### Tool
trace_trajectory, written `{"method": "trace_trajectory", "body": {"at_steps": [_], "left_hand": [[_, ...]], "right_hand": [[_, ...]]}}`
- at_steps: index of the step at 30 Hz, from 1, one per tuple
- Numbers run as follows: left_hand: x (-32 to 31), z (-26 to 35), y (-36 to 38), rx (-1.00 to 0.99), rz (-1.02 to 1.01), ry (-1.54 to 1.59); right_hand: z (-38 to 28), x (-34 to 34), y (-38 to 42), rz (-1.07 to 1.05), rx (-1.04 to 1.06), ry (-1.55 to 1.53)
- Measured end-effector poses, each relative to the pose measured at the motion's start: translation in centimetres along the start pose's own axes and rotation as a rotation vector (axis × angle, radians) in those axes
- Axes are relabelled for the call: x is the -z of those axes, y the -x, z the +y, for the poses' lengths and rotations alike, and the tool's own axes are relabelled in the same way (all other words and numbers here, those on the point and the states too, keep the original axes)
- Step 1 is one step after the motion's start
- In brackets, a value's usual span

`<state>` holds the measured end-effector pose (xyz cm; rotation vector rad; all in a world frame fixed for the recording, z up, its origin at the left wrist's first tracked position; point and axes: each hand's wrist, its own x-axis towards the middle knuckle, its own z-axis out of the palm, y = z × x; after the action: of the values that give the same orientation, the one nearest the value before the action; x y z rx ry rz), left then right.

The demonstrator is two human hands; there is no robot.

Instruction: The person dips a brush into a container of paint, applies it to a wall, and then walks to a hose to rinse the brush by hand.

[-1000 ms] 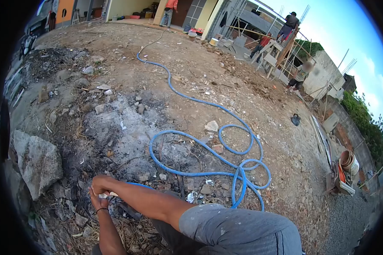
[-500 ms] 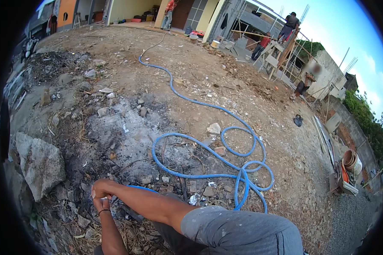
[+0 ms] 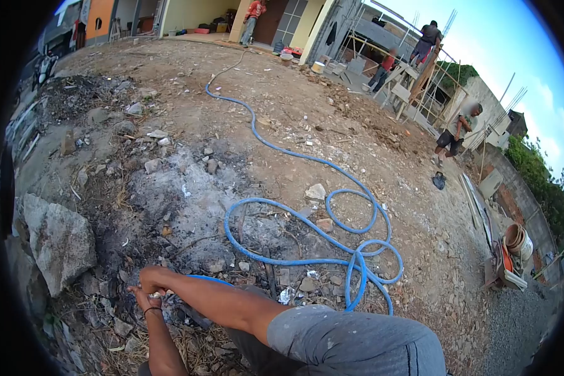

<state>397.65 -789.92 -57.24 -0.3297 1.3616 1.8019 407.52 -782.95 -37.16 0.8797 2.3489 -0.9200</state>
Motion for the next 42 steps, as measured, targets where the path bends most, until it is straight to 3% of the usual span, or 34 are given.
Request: {"method": "trace_trajectory", "body": {"at_steps": [9, 12, 14, 15, 18, 21, 23, 24, 30, 36, 38, 42], "left_hand": [[0.2, 1.1, 1.3, 0.159, -0.067, -0.077], [1.7, -1.6, -2.6, 0.190, -0.139, 0.126], [2.1, -2.6, -3.6, -0.028, -0.276, 0.178], [1.9, -2.5, -3.5, -0.029, -0.277, 0.178], [1.5, -2.3, -2.9, -0.060, -0.242, 0.173], [-0.1, -0.5, 0.3, 0.071, -0.099, 0.240], [-0.6, 1.1, 2.2, 0.158, 0.052, -0.051], [-0.6, 1.0, 2.0, 0.157, 0.052, -0.052], [0.3, -0.3, -0.2, 0.134, -0.017, -0.092], [-0.2, -1.7, 0.6, 0.079, -0.053, 0.279], [3.1, -5.4, -6.0, 0.022, -0.193, 0.245], [3.2, -4.0, -4.9, 0.020, -0.260, 0.018]], "right_hand": [[0.7, -1.2, -2.7, -0.009, 0.064, 0.014], [0.3, -0.6, -1.7, -0.019, 0.075, 0.032], [0.2, -0.4, -1.5, -0.026, 0.065, 0.065], [0.0, -0.2, -1.4, -0.049, 0.042, 0.078], [0.1, -0.2, -0.8, -0.041, 0.027, 0.024], [-0.4, 0.3, 0.6, -0.019, 0.037, -0.040], [-0.5, 0.2, 0.6, -0.025, 0.042, -0.037], [-0.4, 0.0, 0.3, -0.024, 0.034, -0.024], [-0.3, -0.2, 0.2, -0.011, 0.018, -0.052], [-0.3, -0.5, -0.7, -0.042, 0.018, 0.014], [-0.1, -0.9, -1.4, -0.025, 0.015, -0.014], [0.2, -1.2, -1.4, -0.007, 0.049, -0.033]]}}
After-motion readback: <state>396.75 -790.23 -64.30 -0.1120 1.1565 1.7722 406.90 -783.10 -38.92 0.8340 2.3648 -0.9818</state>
